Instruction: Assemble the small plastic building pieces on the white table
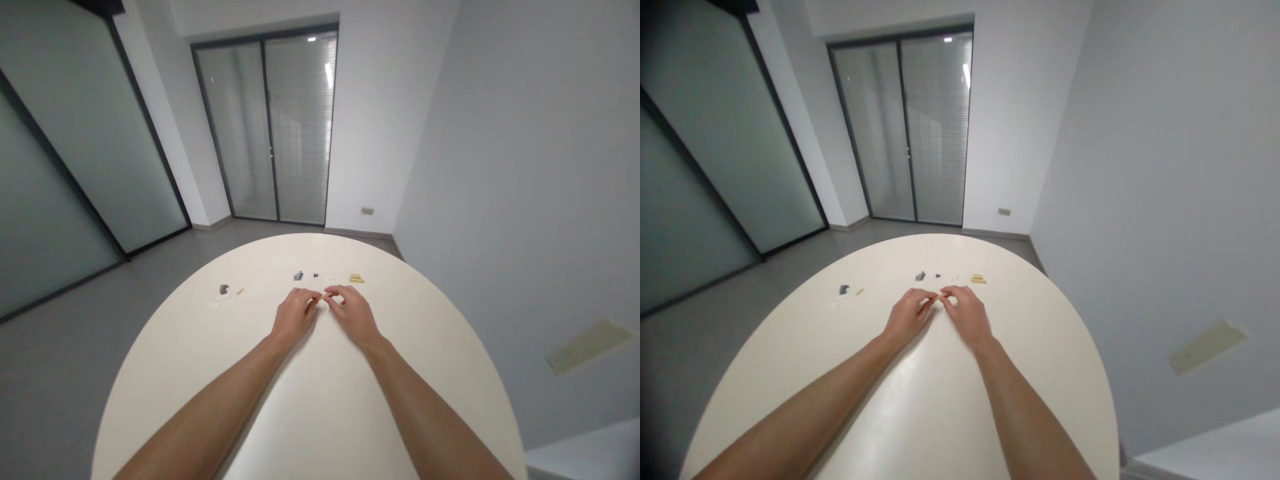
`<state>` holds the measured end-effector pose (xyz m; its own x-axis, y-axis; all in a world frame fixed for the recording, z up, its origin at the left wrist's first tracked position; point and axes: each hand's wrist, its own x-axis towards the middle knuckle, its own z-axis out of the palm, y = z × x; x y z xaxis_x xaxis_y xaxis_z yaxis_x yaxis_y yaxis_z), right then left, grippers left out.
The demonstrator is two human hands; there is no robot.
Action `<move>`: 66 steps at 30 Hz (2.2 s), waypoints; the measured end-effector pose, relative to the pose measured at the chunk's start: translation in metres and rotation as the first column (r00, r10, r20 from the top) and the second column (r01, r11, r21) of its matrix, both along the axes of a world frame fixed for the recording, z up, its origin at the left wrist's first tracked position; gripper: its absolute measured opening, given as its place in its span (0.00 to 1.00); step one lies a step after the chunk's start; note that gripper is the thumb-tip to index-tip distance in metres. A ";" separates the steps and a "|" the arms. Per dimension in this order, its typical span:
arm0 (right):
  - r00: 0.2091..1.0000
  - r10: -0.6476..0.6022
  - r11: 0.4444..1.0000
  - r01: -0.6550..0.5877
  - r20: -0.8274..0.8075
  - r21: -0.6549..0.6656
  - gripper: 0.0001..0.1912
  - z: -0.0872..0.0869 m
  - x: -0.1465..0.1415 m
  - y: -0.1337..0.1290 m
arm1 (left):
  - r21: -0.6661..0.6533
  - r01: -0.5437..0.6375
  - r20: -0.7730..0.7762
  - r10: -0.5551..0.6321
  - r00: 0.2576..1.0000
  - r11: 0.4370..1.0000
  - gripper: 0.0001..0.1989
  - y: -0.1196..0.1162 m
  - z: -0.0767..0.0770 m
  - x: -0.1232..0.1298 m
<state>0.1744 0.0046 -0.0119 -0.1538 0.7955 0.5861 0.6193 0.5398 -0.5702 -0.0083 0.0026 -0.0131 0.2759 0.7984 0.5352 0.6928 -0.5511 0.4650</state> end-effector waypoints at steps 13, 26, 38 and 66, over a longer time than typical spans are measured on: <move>0.995 -0.095 0.995 0.095 0.041 -0.003 0.08 0.002 0.000 -0.002 | 0.017 -0.025 0.052 0.024 0.998 1.000 0.07 -0.006 0.006 0.003; 0.993 -0.108 0.993 0.110 0.052 -0.034 0.07 0.005 -0.002 -0.005 | 0.046 -0.003 0.046 0.000 0.999 0.999 0.06 -0.003 0.001 0.001; 0.993 -0.101 0.994 0.104 0.067 -0.041 0.06 0.007 -0.003 -0.007 | 0.031 -0.006 0.040 0.004 0.999 1.000 0.05 -0.005 0.004 0.001; 0.996 -0.037 0.999 0.038 0.077 -0.015 0.08 0.008 -0.002 -0.007 | 0.027 -0.074 0.000 0.074 0.997 0.997 0.08 -0.005 0.005 0.002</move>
